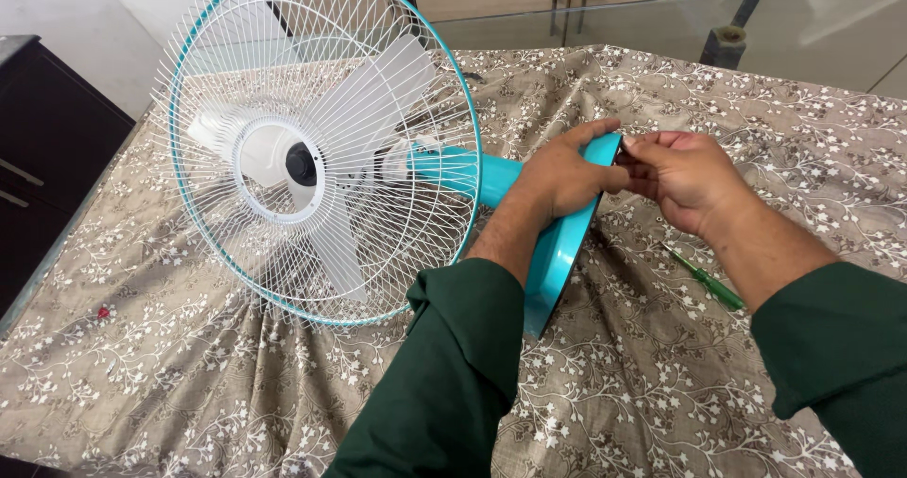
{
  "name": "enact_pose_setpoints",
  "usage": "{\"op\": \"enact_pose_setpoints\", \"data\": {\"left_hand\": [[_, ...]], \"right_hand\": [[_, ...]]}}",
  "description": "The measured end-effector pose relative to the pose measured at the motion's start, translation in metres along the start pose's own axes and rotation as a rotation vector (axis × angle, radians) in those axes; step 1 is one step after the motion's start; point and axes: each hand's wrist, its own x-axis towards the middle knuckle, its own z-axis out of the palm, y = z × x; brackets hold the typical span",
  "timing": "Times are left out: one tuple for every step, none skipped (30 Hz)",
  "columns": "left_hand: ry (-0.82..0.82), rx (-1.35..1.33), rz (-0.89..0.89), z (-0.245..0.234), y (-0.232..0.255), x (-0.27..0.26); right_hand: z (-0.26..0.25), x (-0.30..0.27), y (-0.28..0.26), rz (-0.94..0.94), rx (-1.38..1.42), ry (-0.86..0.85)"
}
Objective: The person uses a screwdriver to loosen and remove screws from the base of a teal electric fan placed on a table. The person repeatedly inserts and turns the screwdriver on multiple screws around the base, then removes the screws by hand.
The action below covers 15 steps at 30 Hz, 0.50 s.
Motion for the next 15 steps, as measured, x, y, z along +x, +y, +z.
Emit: {"op": "enact_pose_setpoints", "data": {"left_hand": [[-0.011,-0.013,-0.023,-0.0001,0.0005,-0.0009],[-0.01,-0.015,-0.019,-0.0005,0.0015,-0.0019],[-0.009,-0.018,-0.015,-0.0009,0.0025,-0.0029],[-0.007,-0.019,-0.009,-0.0017,0.0039,-0.0032],[-0.006,-0.004,-0.011,-0.0023,0.0055,-0.0032],[-0.004,0.01,-0.014,-0.0024,0.0069,-0.0037],[-0.001,0.024,-0.017,-0.0026,0.008,-0.0042],[-0.004,0.017,-0.024,-0.0031,0.0085,-0.0052],[-0.006,0.011,-0.031,-0.0035,0.009,-0.0058],[-0.01,0.005,-0.037,-0.0038,0.0097,-0.0058],[-0.015,0.003,-0.043,-0.0042,0.01,-0.0059],[-0.02,0.001,-0.048,-0.0045,0.0103,-0.0061],[-0.025,-0.001,-0.054,-0.0045,0.0105,-0.0063],[-0.022,-0.006,-0.042,-0.0041,0.0105,-0.0063],[-0.019,-0.011,-0.031,-0.0039,0.0103,-0.0064]], "right_hand": [[-0.0004,-0.0005,-0.0003,-0.02,0.011,-0.015],[0.0001,-0.0008,-0.0007,-0.077,-0.047,0.004],[0.0006,-0.001,-0.0013,-0.135,-0.105,0.022],[0.0014,-0.0011,-0.0019,-0.193,-0.162,0.042],[0.0022,-0.0019,-0.0017,-0.266,-0.264,0.056],[0.0027,-0.0046,0.0,-0.336,-0.368,0.07],[0.003,-0.0062,0.001,-0.406,-0.472,0.084],[0.0038,-0.0065,0.0015,-0.427,-0.413,0.051],[0.0042,-0.0071,0.0023,-0.447,-0.354,0.018],[0.004,-0.0071,0.0025,-0.467,-0.296,-0.013],[0.0036,-0.0066,0.0023,-0.356,-0.2,-0.006],[0.0025,-0.0058,0.0012,-0.245,-0.105,0.002],[0.0016,-0.0049,0.0003,-0.134,-0.01,0.009],[0.0012,-0.0047,0.0008,-0.122,-0.014,0.005],[0.0011,-0.0045,0.0016,-0.11,-0.018,0.001]]}}
